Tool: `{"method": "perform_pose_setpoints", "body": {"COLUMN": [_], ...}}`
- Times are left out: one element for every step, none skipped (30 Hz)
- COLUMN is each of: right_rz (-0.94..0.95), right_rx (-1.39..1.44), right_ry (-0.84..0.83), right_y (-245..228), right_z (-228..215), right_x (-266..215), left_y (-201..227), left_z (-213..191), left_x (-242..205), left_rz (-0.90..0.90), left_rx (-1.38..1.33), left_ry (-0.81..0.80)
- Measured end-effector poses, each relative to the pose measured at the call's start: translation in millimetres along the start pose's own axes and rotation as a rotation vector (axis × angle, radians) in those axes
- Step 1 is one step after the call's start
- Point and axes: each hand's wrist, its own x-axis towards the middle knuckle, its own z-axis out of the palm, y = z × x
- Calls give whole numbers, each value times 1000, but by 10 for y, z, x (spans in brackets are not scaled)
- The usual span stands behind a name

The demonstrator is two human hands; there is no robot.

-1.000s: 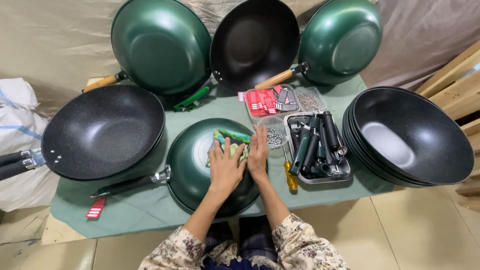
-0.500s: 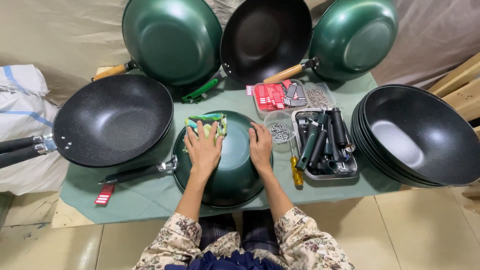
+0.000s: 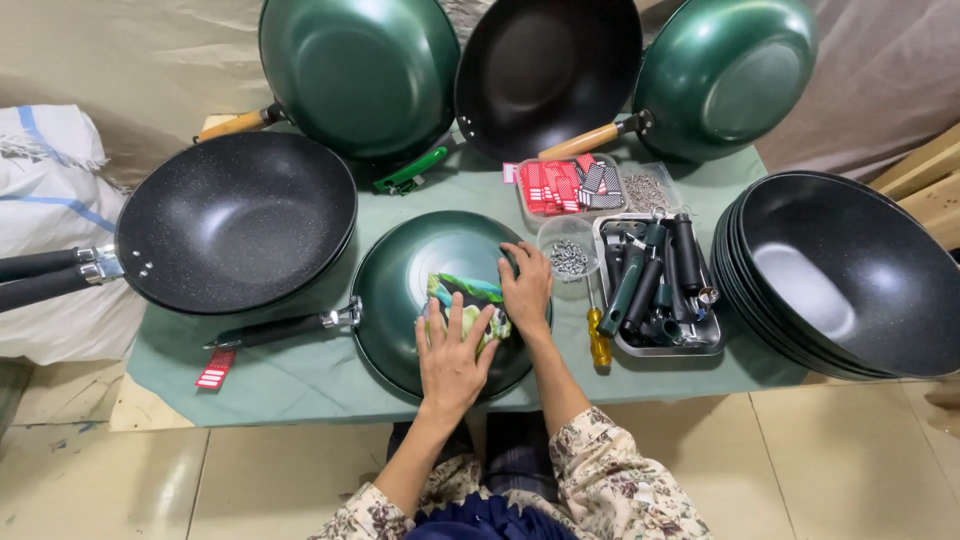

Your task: The person attaches a handle to a wok and then proceeds to wipe the interior of several woks using a green sponge.

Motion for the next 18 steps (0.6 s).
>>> {"method": "perform_pose_setpoints", "body": {"right_rz": [-3,4,12,11,6,2,2,6,9,6,7,7,6,14,23,22,20,18], "right_rx": [0,17,33,32,25,17,18,15,11,11,10,8,9,5,2,3,-5,-13], "right_ry": [-2,-8,-10,-9,-7,-5,-10,-5,-2,-7,-3,2,3,-3,-10,-9,-9,-8], "right_y": [-4,-7,-6,-7,-9,-11,-16,-22,-26,-31,-28,-26,-30,-34,-34,-52,-66,-80], "right_z": [1,1,-6,-10,-11,-11,-13,-14,-16,-9,-10,-14,-15,-18,-20,-24,-33,-40], "right_x": [-3,-5,-1,8,9,9,8,5,5,7,8,10,10,10,2,6,2,0], "left_y": [-73,-145,-215,-315,-415,-517,-618,-721,-821,-899,-969,-1038,-1043,-1047,-1048,-1025,-996,-969], "left_z": [17,33,54,77,96,115,148,182,218,202,189,176,169,162,155,182,209,236], "left_x": [46,93,149,204,248,290,327,361,393,423,454,487,467,446,416,361,298,237], "left_rz": [-3,-48,-91,-90,-130,-171,-174,-229,-286,-291,-408,-525,-524,-538,-553,-553,-525,-497], "left_rx": [1,13,24,23,37,51,53,13,-27,-25,-112,-201,-200,-257,-314,-313,-259,-204], "left_ry": [1,7,13,15,13,11,9,-10,-27,-27,-113,-198,-196,-170,-143,-142,-88,-33]}}
